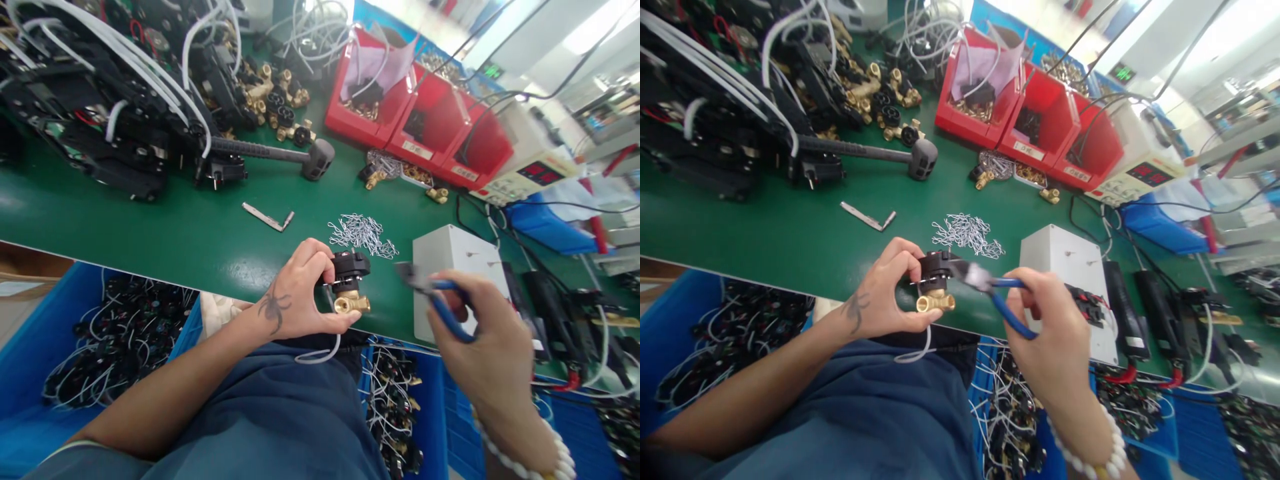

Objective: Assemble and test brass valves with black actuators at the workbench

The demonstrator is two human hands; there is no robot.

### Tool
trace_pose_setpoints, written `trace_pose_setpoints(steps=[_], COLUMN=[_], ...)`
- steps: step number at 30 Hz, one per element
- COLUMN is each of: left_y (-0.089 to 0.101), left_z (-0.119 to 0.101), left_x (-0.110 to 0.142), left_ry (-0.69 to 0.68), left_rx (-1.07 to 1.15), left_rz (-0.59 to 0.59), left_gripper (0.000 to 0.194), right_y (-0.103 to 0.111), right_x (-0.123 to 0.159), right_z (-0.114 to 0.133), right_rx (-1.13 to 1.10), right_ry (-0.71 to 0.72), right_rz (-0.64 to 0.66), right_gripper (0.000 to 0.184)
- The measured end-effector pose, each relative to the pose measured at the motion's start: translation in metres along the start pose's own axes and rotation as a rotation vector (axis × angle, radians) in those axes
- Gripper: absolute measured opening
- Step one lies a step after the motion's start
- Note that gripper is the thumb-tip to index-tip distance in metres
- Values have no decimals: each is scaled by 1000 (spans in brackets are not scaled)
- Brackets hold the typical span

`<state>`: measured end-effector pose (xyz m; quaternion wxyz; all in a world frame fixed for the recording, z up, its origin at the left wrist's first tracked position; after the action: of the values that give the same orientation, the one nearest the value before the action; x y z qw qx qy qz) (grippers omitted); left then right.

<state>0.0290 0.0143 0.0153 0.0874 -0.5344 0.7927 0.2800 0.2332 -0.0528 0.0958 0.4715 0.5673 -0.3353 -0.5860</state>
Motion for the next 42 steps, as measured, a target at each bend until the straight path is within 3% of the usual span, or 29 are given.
trace_pose_setpoints(steps=[2, 3, 6, 8, 9, 12, 13, 14, 17, 18, 19, 23, 24, 25, 28, 29, 34, 35, 38, 39, 42], left_y=[0, 0, -1, -1, -1, -1, -1, -1, 0, 0, 0, -1, -1, -1, -1, -1, 0, 0, 0, 0, -1], left_z=[0, 0, 0, 0, 0, 0, -1, -1, -1, -1, -1, 0, 0, 0, 0, 0, -1, -1, -1, -1, 0], left_x=[0, -1, -1, -1, -1, 0, -1, -1, -1, -1, -1, -1, -1, -1, -2, -2, -3, -3, -3, -3, -3], left_ry=[-3, -5, -5, -6, -10, -21, -23, -24, -19, -15, -14, -27, -28, -27, -14, -12, -26, -24, -18, -22, -42], left_rx=[2, 2, -3, 0, 4, 12, 13, 14, 6, 2, 0, 13, 16, 17, 10, 9, 16, 13, -3, -4, 13], left_rz=[2, 0, 3, -4, -7, -6, -7, -9, 1, 10, 16, -7, -13, -12, 11, 16, -2, 4, 31, 28, -5], left_gripper=[42, 43, 44, 44, 44, 43, 43, 43, 44, 44, 44, 43, 43, 43, 44, 44, 43, 44, 45, 45, 43], right_y=[5, 3, -10, -13, -11, 0, 1, 0, -10, -11, -10, 0, -1, -3, -12, -11, 2, 0, -9, -10, -3], right_x=[3, 3, 2, 1, 0, 0, 1, 1, -2, -3, -3, -1, 0, 0, -2, -3, -6, -5, -5, -5, -5], right_z=[-2, -1, 4, 6, 5, 1, 1, 1, 4, 4, 3, -3, -3, -3, 3, 3, 2, 2, 4, 3, 1], right_rx=[-59, -49, 34, 41, 24, -29, -28, -5, 92, 107, 100, -25, -32, -19, 71, 80, 17, 41, 145, 153, 59], right_ry=[-117, -112, 69, 116, 92, -49, -46, -5, 203, 226, 207, 14, 20, 59, 217, 217, 61, 90, 218, 225, 109], right_rz=[-199, -200, 132, 244, 201, -141, -193, -166, 175, 234, 222, -164, -183, -135, 197, 236, -116, -87, 190, 230, 54], right_gripper=[20, 20, 22, 23, 22, 22, 23, 24, 27, 27, 27, 24, 24, 24, 25, 25, 19, 20, 26, 27, 22])
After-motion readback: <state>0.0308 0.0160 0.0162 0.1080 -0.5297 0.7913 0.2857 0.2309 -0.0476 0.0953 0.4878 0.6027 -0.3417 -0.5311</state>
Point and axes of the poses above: each hand's wrist, its own x-axis away from the middle knuckle, its own y-axis out of the back of the hand, z = x × y, the point moved 2 cm from there along -x, towards the middle knuckle, and after that the axes turned 4 degrees about z, right-handed, at the moved point
